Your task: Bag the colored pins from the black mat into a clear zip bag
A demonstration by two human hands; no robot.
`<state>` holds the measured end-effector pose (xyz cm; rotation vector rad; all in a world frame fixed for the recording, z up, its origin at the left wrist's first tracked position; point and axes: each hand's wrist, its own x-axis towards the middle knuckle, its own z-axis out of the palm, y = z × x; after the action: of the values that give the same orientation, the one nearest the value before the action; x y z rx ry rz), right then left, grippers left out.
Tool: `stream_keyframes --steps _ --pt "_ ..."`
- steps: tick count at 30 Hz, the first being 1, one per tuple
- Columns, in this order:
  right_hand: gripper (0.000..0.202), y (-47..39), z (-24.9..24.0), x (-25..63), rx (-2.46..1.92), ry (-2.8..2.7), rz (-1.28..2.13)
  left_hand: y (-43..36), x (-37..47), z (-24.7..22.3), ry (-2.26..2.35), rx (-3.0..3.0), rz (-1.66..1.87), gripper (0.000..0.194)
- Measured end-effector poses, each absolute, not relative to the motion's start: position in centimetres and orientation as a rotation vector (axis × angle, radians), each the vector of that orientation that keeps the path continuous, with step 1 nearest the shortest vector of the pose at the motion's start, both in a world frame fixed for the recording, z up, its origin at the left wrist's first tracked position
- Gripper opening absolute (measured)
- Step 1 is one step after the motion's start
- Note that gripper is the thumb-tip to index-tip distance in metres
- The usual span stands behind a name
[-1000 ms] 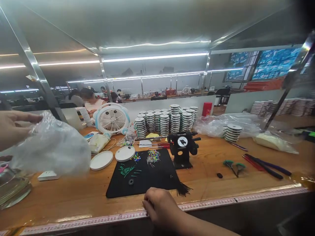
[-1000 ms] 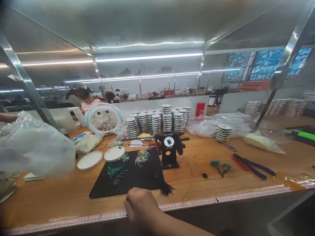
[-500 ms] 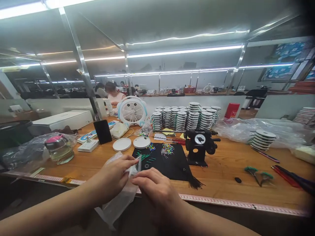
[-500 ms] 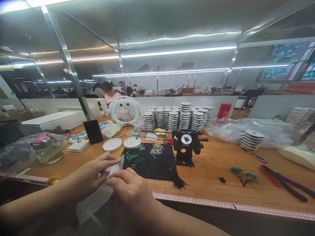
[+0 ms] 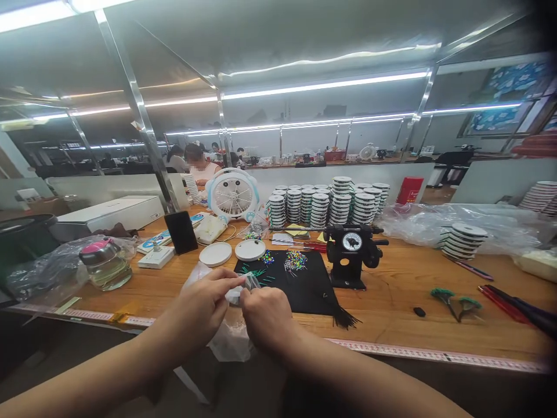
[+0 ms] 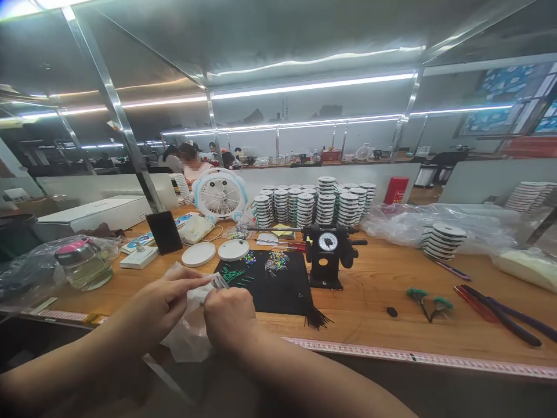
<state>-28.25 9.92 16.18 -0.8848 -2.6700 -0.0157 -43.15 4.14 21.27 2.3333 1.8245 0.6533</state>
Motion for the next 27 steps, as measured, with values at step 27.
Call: stream_keyframes --steps 27 --pt "0.025 10.7 15.7 -27.0 -0.72 -1.024 1.729 4.2 -43.8 22.6 1.768 1.921 0.49 0.043"
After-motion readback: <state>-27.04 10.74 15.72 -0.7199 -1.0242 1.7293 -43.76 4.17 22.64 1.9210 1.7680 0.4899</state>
